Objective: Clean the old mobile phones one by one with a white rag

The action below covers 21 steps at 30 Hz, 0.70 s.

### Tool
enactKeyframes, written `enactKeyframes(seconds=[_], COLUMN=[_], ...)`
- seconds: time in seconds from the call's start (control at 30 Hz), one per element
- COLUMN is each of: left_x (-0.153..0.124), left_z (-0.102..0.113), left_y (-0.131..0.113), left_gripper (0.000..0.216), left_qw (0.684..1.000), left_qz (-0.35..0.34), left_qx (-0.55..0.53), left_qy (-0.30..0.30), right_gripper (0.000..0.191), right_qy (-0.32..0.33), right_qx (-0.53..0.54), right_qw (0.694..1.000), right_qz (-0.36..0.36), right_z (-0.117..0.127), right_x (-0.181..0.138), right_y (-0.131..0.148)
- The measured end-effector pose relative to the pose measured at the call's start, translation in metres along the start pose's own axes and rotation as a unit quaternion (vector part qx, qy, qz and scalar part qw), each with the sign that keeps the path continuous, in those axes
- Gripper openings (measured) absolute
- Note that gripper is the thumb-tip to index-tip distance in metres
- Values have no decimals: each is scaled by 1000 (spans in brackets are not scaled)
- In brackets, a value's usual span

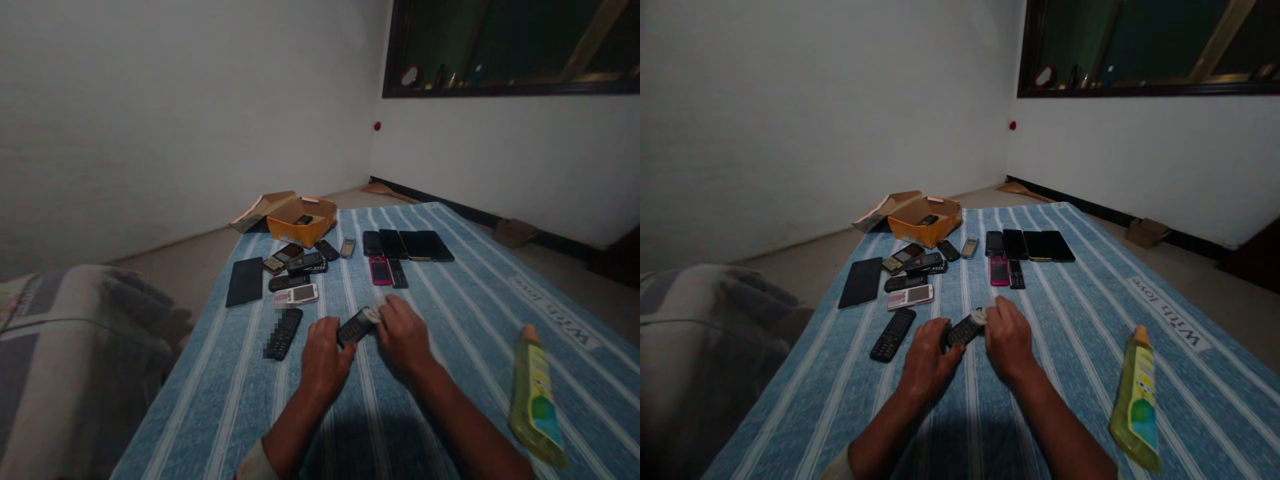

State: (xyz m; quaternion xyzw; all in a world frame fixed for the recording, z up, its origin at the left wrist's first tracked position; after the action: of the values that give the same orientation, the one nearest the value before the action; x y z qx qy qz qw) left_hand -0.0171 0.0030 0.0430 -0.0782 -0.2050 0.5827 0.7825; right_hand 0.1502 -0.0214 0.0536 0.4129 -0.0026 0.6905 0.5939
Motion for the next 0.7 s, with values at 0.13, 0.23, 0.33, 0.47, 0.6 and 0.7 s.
enactKeyframes(seconds=[0.13, 0.23, 0.33, 0.47, 0.6, 0.7], left_x=[-3, -2, -2, -2, -2, -2], left_z=[-8, -13, -16, -19, -21, -21], left_y=[-2, -1, 2, 5, 7, 7], left_gripper=[31, 29, 27, 26, 26, 27], left_qw=[996, 995, 995, 997, 997, 998], left_qz=[-38, -47, -55, -57, -60, -54], left_qx=[81, 86, 78, 57, 40, 33], left_qy=[29, 29, 19, 2, -5, -2], right_gripper=[16, 13, 9, 13, 19, 19], right_qy=[89, 134, 149, 127, 120, 122], right_qx=[-23, 37, 91, 96, 80, 59], right_qw=[996, 990, 984, 987, 987, 987], right_qz=[5, 12, 25, 34, 67, 85], right_z=[-30, -30, -24, -30, -41, -43], right_x=[-10, -11, -10, -11, -16, -17], right_y=[15, 17, 17, 15, 16, 13])
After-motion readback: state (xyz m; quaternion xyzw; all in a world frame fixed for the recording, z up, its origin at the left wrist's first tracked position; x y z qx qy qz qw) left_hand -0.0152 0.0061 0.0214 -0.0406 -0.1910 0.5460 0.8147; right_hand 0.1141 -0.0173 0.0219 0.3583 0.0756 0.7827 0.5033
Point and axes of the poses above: each hand's wrist, its own x-axis towards the middle knuckle, its own z-axis out of the back of the hand, y = z × x, the point moved 4 cm from there along x, towards the middle knuckle, and after that the axes turned 15 degrees about x, right-handed, at the moved point
